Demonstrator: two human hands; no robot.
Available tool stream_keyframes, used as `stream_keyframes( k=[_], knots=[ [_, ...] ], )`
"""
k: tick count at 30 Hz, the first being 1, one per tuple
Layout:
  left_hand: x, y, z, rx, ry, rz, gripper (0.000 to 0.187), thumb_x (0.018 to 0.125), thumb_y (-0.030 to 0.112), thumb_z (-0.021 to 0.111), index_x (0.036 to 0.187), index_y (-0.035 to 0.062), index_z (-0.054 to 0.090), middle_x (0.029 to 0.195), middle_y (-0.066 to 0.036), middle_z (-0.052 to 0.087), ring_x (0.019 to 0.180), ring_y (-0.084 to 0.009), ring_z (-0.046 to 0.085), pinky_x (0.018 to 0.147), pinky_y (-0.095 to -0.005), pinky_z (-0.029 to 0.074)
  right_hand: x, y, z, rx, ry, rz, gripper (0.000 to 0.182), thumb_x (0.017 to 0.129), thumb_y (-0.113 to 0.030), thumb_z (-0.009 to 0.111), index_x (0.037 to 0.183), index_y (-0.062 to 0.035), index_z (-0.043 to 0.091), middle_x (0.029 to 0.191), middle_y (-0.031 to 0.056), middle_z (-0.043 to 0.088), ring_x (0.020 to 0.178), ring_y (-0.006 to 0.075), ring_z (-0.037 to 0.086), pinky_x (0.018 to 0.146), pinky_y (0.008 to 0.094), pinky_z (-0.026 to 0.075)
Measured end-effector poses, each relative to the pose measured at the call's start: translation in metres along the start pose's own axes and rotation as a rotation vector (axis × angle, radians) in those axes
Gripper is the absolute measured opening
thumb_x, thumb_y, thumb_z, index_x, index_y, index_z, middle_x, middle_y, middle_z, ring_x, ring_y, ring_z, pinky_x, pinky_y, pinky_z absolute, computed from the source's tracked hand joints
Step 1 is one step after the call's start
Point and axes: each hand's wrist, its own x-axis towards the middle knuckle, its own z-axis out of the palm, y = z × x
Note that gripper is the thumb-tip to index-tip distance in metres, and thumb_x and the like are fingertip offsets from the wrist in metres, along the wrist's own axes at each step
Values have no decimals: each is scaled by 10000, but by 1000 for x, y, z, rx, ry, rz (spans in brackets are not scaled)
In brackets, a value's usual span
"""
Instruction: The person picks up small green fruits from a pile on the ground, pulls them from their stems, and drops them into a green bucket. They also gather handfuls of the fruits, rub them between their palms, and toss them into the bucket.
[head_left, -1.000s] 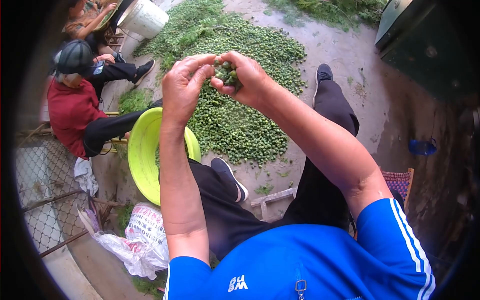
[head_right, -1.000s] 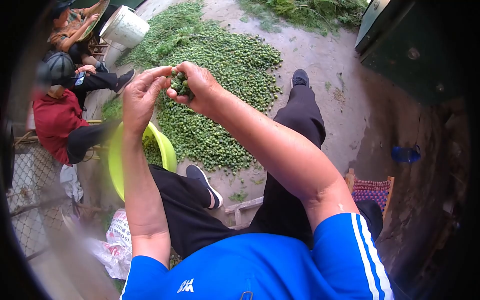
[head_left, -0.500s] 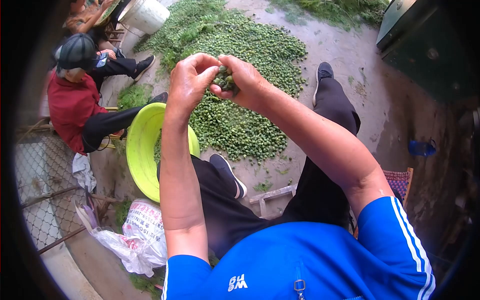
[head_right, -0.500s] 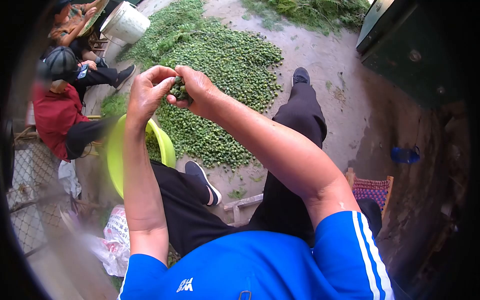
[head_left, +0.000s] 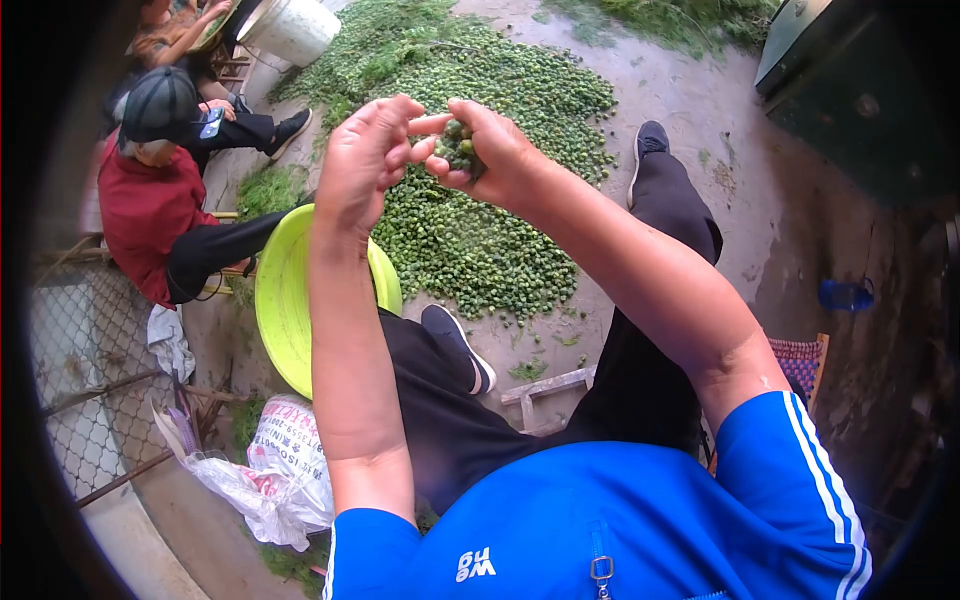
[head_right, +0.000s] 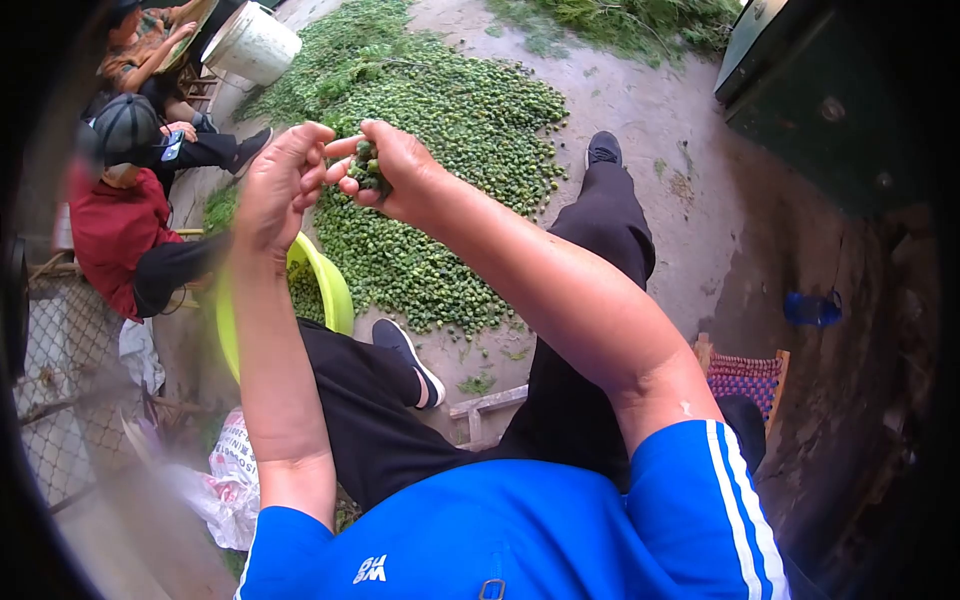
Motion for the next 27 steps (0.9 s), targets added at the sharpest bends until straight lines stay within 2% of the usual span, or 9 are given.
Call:
stream_keyframes(
  k=[3, 8, 10, 12, 14, 16, 22, 24, 27],
  knots=[
    [1, -10, 16, 381, 73, 118, 175, 867, 125, 630, 986, -4, 631, 875, -50, 655, 571, -65, 562, 484, -163, 406, -1, 7, 6, -158, 102, -122, 388, 944, -444, 348, 911, -94, 513, 700, 61, 570, 531, 150, 524, 439, 262, 391],
    [0, -17, 23, 893, 118, 347, 169, 843, 75, 651, 977, -28, 649, 837, -80, 664, 596, -67, 588, 527, -188, 459, 5, 5, -1, -151, 119, -94, 398, 952, -434, 330, 939, -85, 524, 703, 52, 557, 534, 152, 522, 435, 268, 390],
    [4, -14, 24, 324, 29, 282, 191, 854, 104, 644, 989, -29, 627, 809, -81, 659, 610, -84, 596, 528, -196, 458, 2, 4, 1, -127, 119, -95, 422, 961, -419, 309, 962, -60, 532, 710, 64, 562, 533, 155, 520, 431, 259, 387],
    [-2, -9, 12, 152, 36, 136, 214, 869, 135, 628, 1022, -9, 589, 857, -85, 649, 667, -106, 600, 537, -199, 452, -1, -4, 2, 75, 75, -7, 484, 980, -374, 245, 1046, 17, 523, 736, 100, 570, 541, 160, 513, 424, 239, 380],
    [2, -10, -6, -377, -52, 35, 226, 877, 152, 617, 1048, 16, 560, 934, -84, 636, 730, -91, 587, 523, -174, 410, 1, -6, -1, 112, 20, -26, 524, 989, -340, 197, 1104, 74, 495, 762, 134, 575, 550, 165, 508, 416, 230, 370],
    [2, -10, -13, -413, -73, 6, 235, 882, 145, 609, 1074, 24, 547, 998, -77, 613, 746, -89, 572, 523, -168, 395, 2, -7, -1, 84, 8, -66, 516, 987, -344, 202, 1093, 63, 502, 780, 139, 577, 570, 163, 510, 418, 234, 365],
    [-8, -10, 10, 227, -24, 76, 197, 861, 125, 642, 1007, -6, 629, 796, -22, 619, 654, -77, 540, 557, -186, 416, 2, -4, 1, -2, 71, -160, 481, 971, -334, 253, 1049, 48, 535, 802, 141, 586, 596, 169, 518, 446, 255, 387],
    [-3, -23, 14, 308, -29, 288, 182, 846, 102, 659, 989, -11, 659, 732, 7, 624, 588, -33, 492, 517, -170, 381, 3, -3, -1, -73, 114, -167, 470, 965, -342, 270, 1024, 31, 550, 813, 137, 592, 603, 169, 522, 462, 265, 399],
    [-6, -24, 15, 694, 105, 330, 210, 797, 110, 709, 981, 11, 684, 670, 59, 547, 558, -21, 428, 485, -187, 335, 5, 0, 1, -165, 188, -188, 462, 957, -361, 292, 989, 1, 577, 832, 129, 603, 617, 167, 530, 494, 279, 419]
  ],
)
